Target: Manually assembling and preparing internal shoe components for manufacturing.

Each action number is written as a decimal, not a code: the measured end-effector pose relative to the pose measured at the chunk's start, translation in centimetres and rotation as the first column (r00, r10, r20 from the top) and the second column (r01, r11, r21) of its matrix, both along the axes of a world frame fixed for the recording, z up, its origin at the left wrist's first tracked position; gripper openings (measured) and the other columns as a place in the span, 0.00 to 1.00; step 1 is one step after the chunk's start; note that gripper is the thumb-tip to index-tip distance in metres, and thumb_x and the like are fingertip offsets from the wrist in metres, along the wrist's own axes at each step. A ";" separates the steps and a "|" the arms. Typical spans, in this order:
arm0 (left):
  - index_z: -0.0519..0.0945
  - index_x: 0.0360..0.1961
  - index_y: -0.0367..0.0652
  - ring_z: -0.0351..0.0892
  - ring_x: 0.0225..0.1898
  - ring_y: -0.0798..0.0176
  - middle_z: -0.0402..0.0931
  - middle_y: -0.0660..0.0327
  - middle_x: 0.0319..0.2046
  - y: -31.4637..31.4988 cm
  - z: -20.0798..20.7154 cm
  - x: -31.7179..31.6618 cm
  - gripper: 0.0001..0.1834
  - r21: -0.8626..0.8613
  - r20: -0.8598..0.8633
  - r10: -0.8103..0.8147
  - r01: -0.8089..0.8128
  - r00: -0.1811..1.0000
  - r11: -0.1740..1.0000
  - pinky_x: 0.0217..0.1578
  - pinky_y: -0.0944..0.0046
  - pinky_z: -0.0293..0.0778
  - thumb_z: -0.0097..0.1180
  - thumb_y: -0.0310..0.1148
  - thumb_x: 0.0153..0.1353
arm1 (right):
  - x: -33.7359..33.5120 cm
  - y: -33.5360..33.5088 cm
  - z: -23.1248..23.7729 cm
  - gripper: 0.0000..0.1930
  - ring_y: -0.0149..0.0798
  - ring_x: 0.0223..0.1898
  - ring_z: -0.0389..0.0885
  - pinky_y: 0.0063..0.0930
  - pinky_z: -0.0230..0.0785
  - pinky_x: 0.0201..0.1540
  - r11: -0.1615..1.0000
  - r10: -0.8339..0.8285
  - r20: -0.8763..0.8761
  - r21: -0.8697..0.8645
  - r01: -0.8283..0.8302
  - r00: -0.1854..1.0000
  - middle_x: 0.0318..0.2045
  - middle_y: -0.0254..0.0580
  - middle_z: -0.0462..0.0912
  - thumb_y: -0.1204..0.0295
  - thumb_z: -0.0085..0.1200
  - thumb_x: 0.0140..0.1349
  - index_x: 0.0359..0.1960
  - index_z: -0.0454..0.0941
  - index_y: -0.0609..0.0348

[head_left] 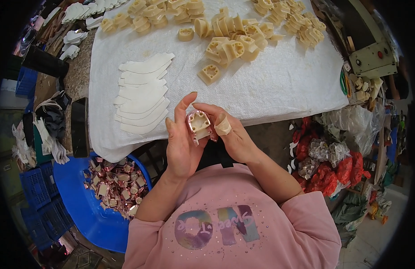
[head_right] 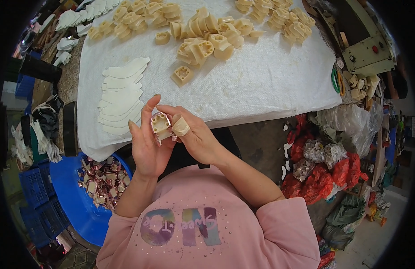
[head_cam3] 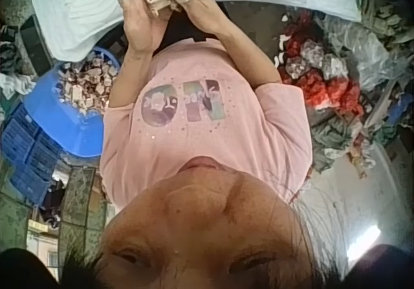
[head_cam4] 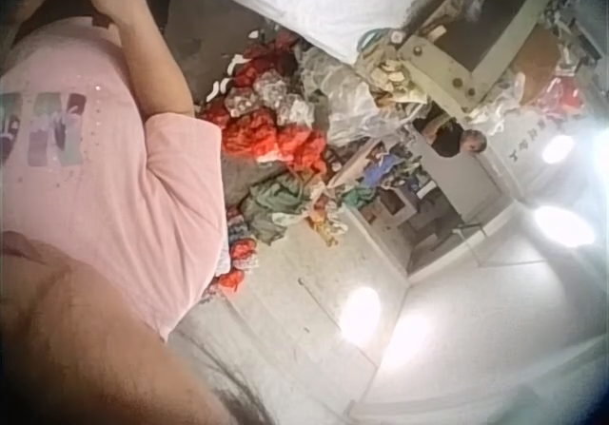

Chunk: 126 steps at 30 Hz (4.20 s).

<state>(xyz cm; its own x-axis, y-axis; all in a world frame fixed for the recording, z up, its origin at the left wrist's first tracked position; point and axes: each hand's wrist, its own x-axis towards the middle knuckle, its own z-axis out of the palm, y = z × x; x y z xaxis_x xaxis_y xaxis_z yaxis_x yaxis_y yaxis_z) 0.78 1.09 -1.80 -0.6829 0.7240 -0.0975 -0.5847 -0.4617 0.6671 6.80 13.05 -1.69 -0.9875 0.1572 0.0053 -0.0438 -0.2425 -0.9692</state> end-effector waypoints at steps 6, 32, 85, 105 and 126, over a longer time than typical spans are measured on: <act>0.51 0.63 0.42 0.70 0.37 0.66 0.70 0.60 0.41 -0.7 -0.1 -0.7 0.43 -0.304 -0.497 -0.064 -0.104 0.866 0.947 0.35 0.65 0.68 0.21 0.68 0.60 | -0.5 1.6 1.9 0.13 0.43 0.29 0.74 0.32 0.66 0.31 0.683 -0.166 -0.240 0.672 0.287 0.957 0.26 0.45 0.73 0.66 0.50 0.60 0.41 0.74 0.61; 0.72 0.42 0.37 0.73 0.30 0.68 0.71 0.60 0.32 -0.3 1.5 -0.7 0.24 -0.379 -0.880 -0.155 -0.467 0.450 0.799 0.30 0.72 0.70 0.64 0.18 0.40 | -0.8 2.5 0.4 0.10 0.25 0.23 0.72 0.22 0.65 0.25 0.898 -0.073 -0.072 0.429 0.097 0.995 0.27 0.35 0.77 0.67 0.50 0.62 0.30 0.73 0.62; 0.71 0.49 0.39 0.58 0.52 0.48 0.62 0.49 0.45 -25.4 -5.6 0.3 0.25 -0.250 -0.849 -0.232 -0.749 0.474 -0.614 0.56 0.51 0.52 0.57 0.24 0.45 | -9.6 -1.5 0.6 0.15 0.48 0.45 0.66 0.35 0.62 0.48 0.504 0.139 -0.166 0.861 0.074 0.976 0.40 0.46 0.73 0.77 0.53 0.51 0.42 0.75 0.62; 0.76 0.33 0.39 0.73 0.45 0.53 0.73 0.57 0.38 -10.2 -2.4 -7.1 0.14 -0.157 -0.953 -0.297 -0.927 0.053 0.340 0.46 0.58 0.65 0.60 0.20 0.41 | -17.2 -8.3 -1.0 0.09 0.42 0.42 0.65 0.40 0.53 0.43 0.169 0.369 -0.104 0.985 0.043 0.924 0.33 0.38 0.71 0.75 0.58 0.40 0.27 0.78 0.53; 0.76 0.33 0.40 0.73 0.44 0.54 0.72 0.58 0.37 -10.1 -2.2 -6.5 0.16 -0.167 -0.948 -0.315 -0.919 0.050 0.356 0.46 0.57 0.64 0.58 0.18 0.39 | -14.4 -6.8 -3.1 0.18 0.48 0.45 0.63 0.37 0.53 0.50 0.581 0.341 -0.361 0.807 0.108 0.868 0.38 0.42 0.70 0.89 0.43 0.36 0.31 0.69 0.58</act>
<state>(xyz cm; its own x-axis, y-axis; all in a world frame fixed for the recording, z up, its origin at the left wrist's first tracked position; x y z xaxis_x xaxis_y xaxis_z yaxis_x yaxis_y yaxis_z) -5.67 -9.06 -3.95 -0.7380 0.3875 0.5525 0.6554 0.6067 0.4499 -7.58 6.27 -4.74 -0.8376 -0.2490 0.4862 -0.5341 0.5606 -0.6329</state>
